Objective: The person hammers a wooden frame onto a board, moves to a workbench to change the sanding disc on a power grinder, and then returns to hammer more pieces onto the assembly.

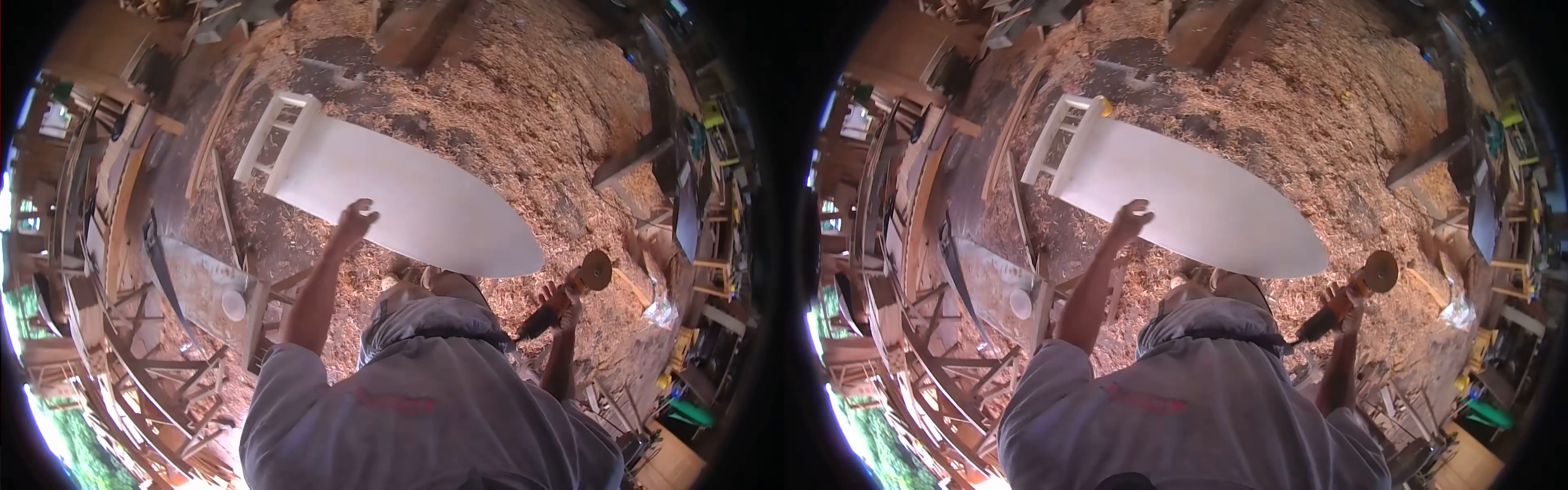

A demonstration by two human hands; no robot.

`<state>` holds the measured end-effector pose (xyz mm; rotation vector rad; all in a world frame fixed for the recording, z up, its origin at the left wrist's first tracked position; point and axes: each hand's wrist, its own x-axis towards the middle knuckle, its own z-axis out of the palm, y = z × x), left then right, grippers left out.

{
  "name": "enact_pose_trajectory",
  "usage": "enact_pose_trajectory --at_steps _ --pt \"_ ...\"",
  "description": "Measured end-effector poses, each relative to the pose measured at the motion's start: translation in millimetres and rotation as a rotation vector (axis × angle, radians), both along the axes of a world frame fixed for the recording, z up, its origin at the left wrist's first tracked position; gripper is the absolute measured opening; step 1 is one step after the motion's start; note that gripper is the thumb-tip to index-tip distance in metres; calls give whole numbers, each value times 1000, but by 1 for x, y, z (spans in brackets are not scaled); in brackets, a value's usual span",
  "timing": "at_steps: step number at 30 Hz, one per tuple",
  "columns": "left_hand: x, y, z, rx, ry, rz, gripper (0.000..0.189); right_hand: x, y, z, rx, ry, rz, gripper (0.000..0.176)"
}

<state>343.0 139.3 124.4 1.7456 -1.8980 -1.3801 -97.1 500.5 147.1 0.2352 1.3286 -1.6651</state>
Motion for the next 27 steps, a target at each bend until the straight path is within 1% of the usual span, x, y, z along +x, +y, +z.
enact_pose_trajectory --at_steps 1,2,3,5,6,7,9,10,11,13,14,15,17,18,19,21,22,23,24,25,27 --pt "6 -14 -5 -31 -58 12 48 -14 2 -23 -11 -32 -30 59" --pt "15 -31 -9 -83 -91 14 49 -9 -10 -16 38 -49 -77 53" --pt "26 -48 -15 -135 -125 18 49 -13 -19 -24 27 -60 -93 53" --pt "49 -83 -33 -289 -257 70 49 -18 -22 -38 88 -20 -100 45" --pt "57 -99 -35 -321 -306 92 49 -31 -20 -67 48 -63 -110 36" --pt "67 -110 -33 -349 -357 120 49 -33 -22 -87 50 -73 -107 36" --pt "78 -132 -24 -328 -448 139 49 -30 -32 -107 29 -179 -191 30" --pt "84 -140 -19 -263 -485 140 55 -29 -34 -110 -76 -223 -104 27" --pt "87 -145 -17 -263 -489 144 55 -25 -38 -114 -76 -227 -99 27" --pt "100 -160 -25 -222 -608 193 63 -2 -59 -103 42 6 -211 23" --pt "109 -172 -32 -166 -638 181 72 -6 -57 -108 18 9 -165 21" --pt "117 -179 -43 -163 -644 180 72 -12 -54 -109 23 4 -164 21" --pt "128 -189 -56 -66 -599 264 79 -18 -48 -111 -30 -119 -133 17" --pt "128 -190 -60 -81 -696 246 89 -14 -52 -106 -25 -114 -138 17" --pt "134 -195 -78 -79 -686 242 89 -11 -61 -99 20 -66 -184 14" --pt "142 -203 -105 -222 -727 296 100 -9 -80 -86 112 33 -269 21" --pt "146 -208 -114 -234 -793 292 95 -10 -85 -78 119 23 -250 17" --pt "155 -214 -121 -219 -784 296 95 -9 -92 -70 128 36 -243 17" --pt "156 -219 -109 -160 -807 306 90 -6 -104 -54 165 97 -230 18" --pt "165 -221 -115 -91 -831 318 85 -7 -117 -40 206 160 -210 25" --pt "207 -220 -156 -202 -694 284 74 -19 -128 -33 259 183 -169 28"
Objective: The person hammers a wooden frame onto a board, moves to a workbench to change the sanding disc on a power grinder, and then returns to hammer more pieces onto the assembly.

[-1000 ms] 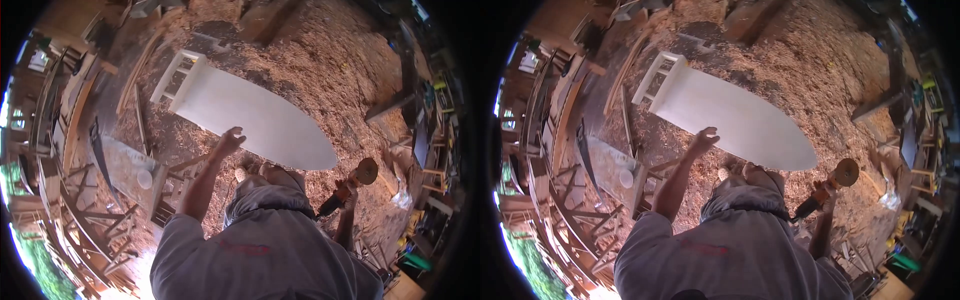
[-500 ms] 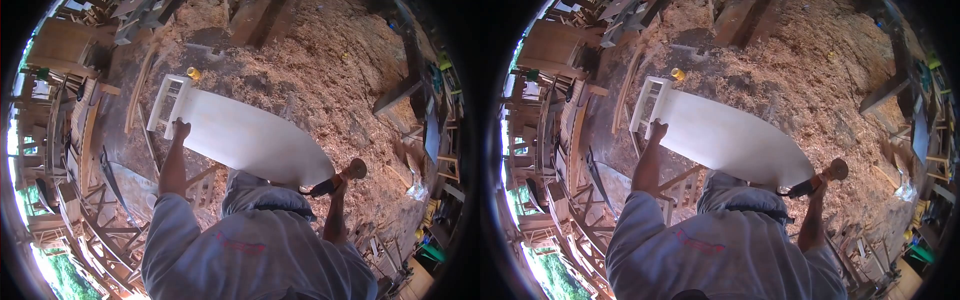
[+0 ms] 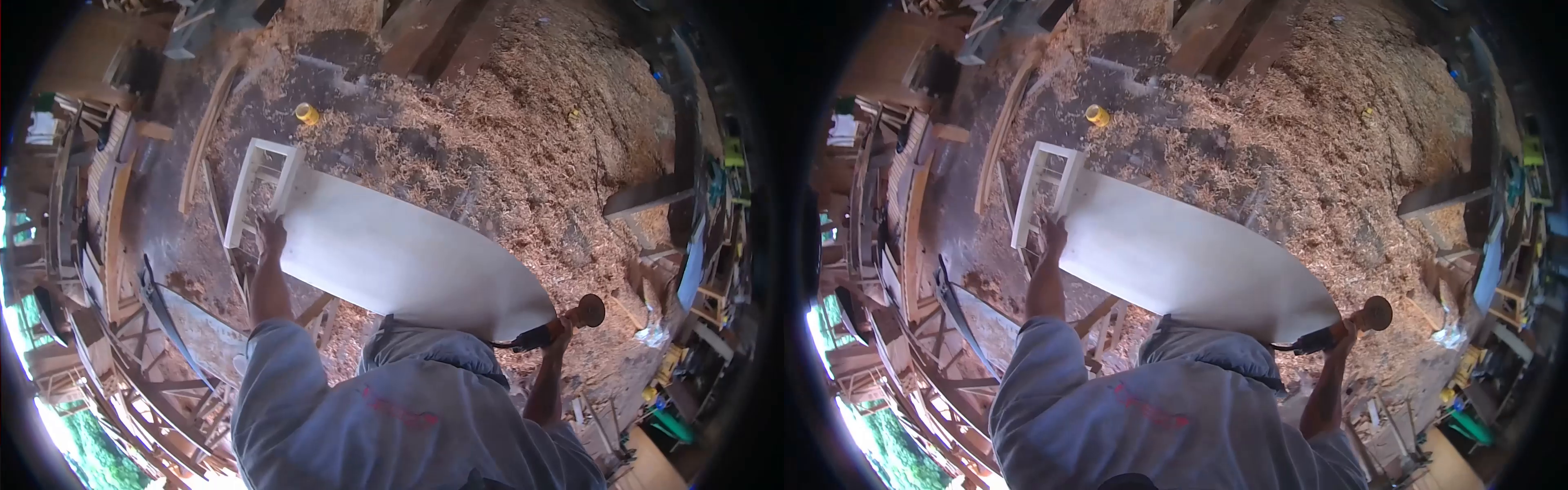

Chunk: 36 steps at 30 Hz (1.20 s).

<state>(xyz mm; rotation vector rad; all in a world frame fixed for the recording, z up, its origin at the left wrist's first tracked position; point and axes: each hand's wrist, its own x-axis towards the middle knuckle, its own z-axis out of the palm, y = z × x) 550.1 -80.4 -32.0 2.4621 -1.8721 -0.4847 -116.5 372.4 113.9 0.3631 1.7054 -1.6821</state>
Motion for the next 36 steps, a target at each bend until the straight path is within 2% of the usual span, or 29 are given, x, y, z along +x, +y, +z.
enact_pose_trajectory --at_steps 1,2,4,5,7,8,9,12,14,17,18,20,24,26,28,34,36 --pt "-16 9 35 21 -64 -46 64 -7 -5 2 6 -38 55 29" --pt "-9 15 25 36 -63 -37 64 -10 -11 2 6 -80 101 29" --pt "-7 23 10 -277 -204 -149 51 -15 -25 3 11 -59 134 31" --pt "-4 28 4 -269 -193 -132 51 -24 -34 7 5 -37 168 33" --pt "-33 22 73 29 -3 -39 46 -27 -69 32 -5 -66 227 35" --pt "-33 20 77 31 6 -32 46 -24 -84 44 -22 -109 266 38" --pt "-34 22 79 51 20 -5 47 -47 -77 23 -2 -90 254 43" --pt "-31 33 67 21 61 57 49 -60 -128 45 73 -14 291 45" --pt "-24 40 57 -34 80 82 50 -77 -162 44 46 19 343 42" --pt "-14 59 45 122 229 297 51 -118 -205 35 116 47 447 35" --pt "-10 68 42 139 295 364 51 -124 -231 43 136 83 463 31" --pt "-29 80 71 33 152 369 51 -134 -286 44 150 147 508 26" --pt "-52 92 90 76 127 523 51 -140 -396 46 97 262 611 26" --pt "-66 99 86 67 140 614 51 -139 -449 49 92 219 666 26" --pt "-91 102 106 79 113 684 50 -143 -501 45 81 170 728 27" --pt "-140 157 75 24 -8 918 44 -155 -627 3 151 217 1013 29" --pt "-151 181 74 40 -17 924 41 -138 -664 10 163 206 1082 30"
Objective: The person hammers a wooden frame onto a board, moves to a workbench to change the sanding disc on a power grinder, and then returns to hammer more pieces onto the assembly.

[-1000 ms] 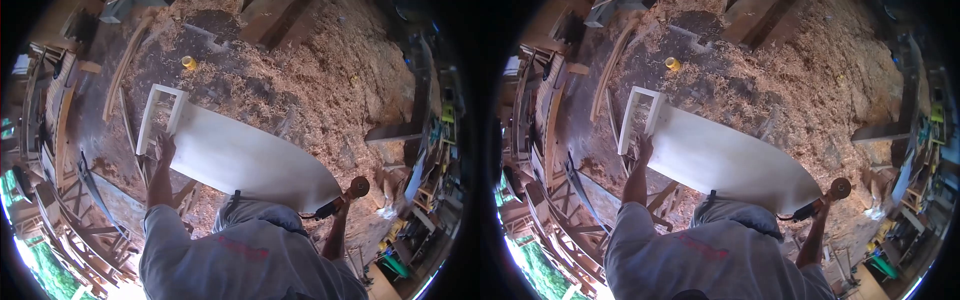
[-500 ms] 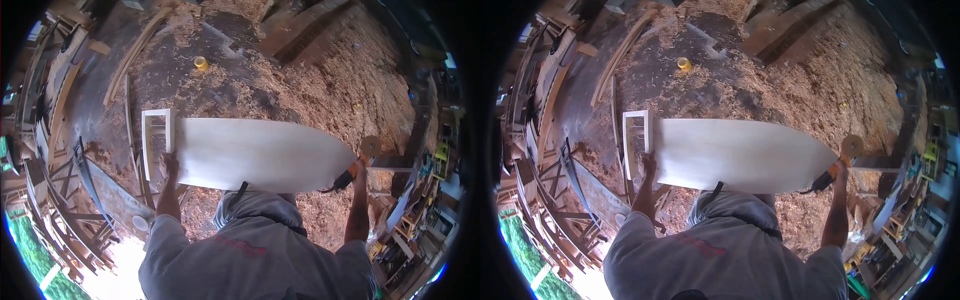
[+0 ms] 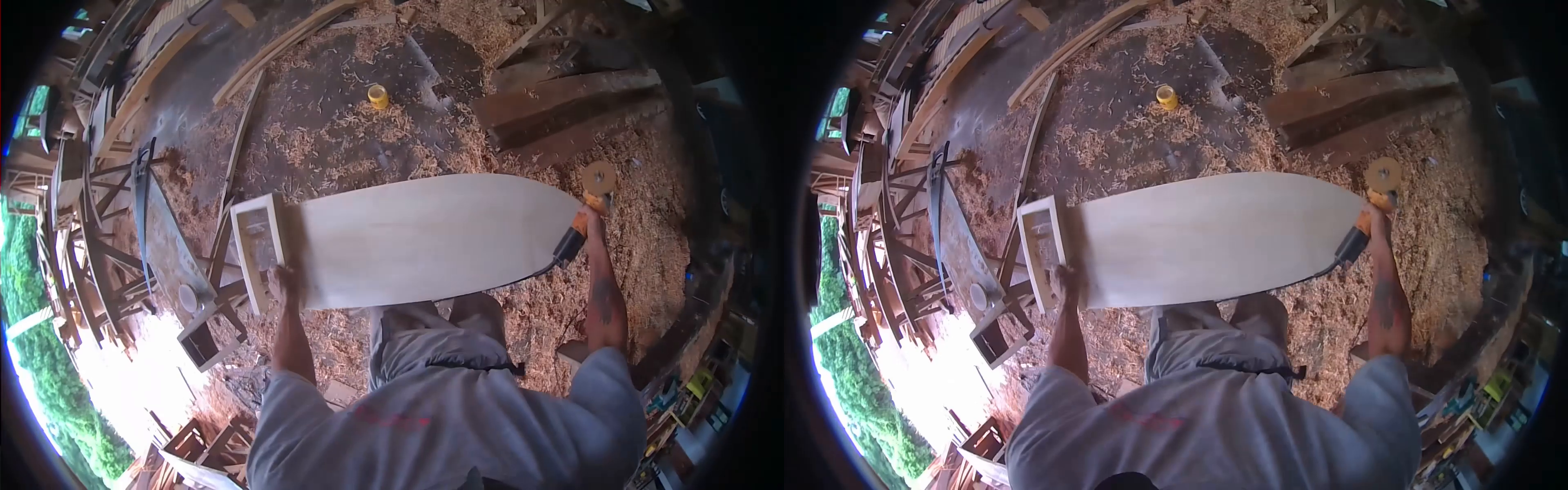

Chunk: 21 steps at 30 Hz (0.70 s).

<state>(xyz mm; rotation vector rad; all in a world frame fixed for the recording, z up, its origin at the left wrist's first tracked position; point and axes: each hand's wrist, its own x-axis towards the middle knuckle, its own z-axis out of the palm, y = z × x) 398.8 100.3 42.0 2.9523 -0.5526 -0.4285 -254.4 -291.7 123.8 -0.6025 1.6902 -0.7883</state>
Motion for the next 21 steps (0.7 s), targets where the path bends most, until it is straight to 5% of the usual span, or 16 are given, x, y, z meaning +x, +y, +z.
enact_pose_trajectory --at_steps 6,15,21 --pt "-61 37 8 12 -18 84 26 -5 -64 -18 -57 -92 246 32" --pt "-63 44 15 -20 -99 -25 25 8 -30 20 -26 22 173 36" --pt "-84 58 42 -60 88 169 29 -3 -5 8 -77 94 221 39"
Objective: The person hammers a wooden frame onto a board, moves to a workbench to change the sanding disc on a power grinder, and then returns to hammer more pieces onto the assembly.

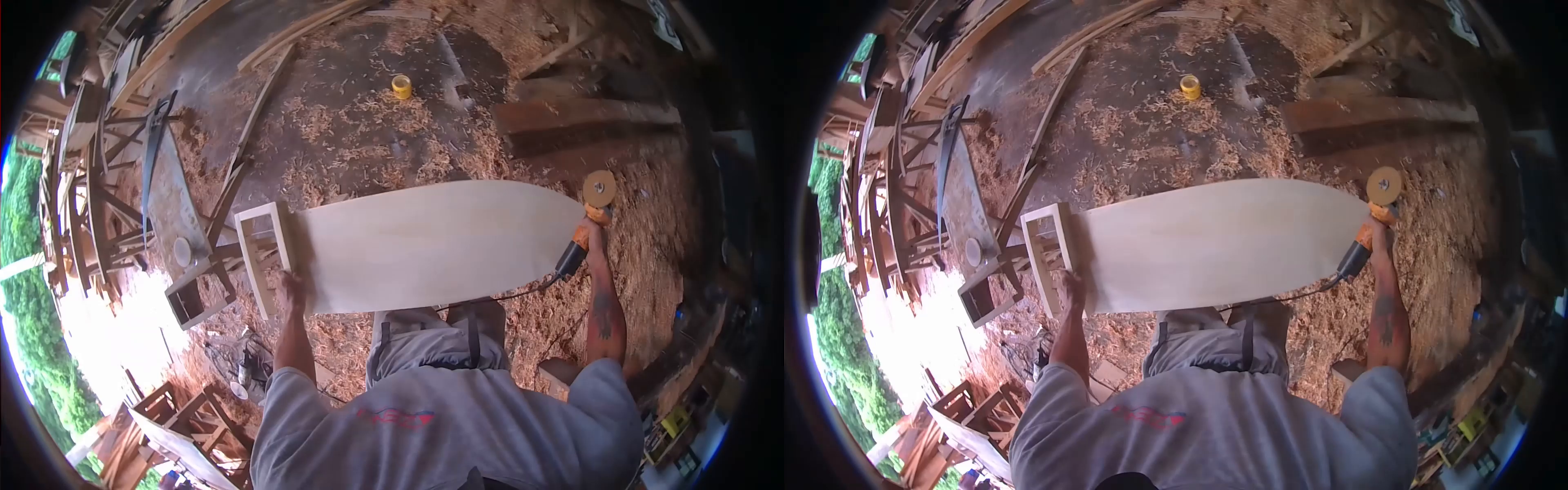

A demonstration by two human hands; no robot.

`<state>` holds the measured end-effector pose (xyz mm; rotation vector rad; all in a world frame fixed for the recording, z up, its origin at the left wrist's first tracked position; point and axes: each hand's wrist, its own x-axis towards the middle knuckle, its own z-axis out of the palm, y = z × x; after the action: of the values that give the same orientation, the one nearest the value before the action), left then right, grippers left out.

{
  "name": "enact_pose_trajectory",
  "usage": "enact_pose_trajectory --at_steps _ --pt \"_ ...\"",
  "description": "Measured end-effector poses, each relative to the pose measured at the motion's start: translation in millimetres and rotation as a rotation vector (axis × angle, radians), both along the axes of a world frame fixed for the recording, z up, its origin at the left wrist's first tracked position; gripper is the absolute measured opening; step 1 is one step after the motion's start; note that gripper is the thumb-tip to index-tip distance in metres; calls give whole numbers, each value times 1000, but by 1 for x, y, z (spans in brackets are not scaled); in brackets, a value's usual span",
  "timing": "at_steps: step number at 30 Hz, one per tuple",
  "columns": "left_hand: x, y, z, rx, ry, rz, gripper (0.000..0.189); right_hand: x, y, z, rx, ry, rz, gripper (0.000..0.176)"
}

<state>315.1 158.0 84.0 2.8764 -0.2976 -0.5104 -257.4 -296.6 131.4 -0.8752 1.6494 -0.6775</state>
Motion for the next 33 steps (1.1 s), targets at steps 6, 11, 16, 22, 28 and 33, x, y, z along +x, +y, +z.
enact_pose_trajectory --at_steps 6,11,16,22,28,33 --pt "-25 30 22 95 71 60 27 16 -15 -40 97 59 31 34" --pt "-17 45 17 27 38 65 32 59 -28 -47 48 14 98 42" --pt "21 22 6 43 1 -22 35 90 -44 -44 45 221 80 42" --pt "59 9 -12 74 19 -36 33 99 8 -32 -110 159 176 38" --pt "37 21 -1 7 75 -68 35 93 139 -12 -87 -114 24 27" --pt "40 26 -24 -56 102 -108 34 79 259 -40 -9 -126 -176 29"
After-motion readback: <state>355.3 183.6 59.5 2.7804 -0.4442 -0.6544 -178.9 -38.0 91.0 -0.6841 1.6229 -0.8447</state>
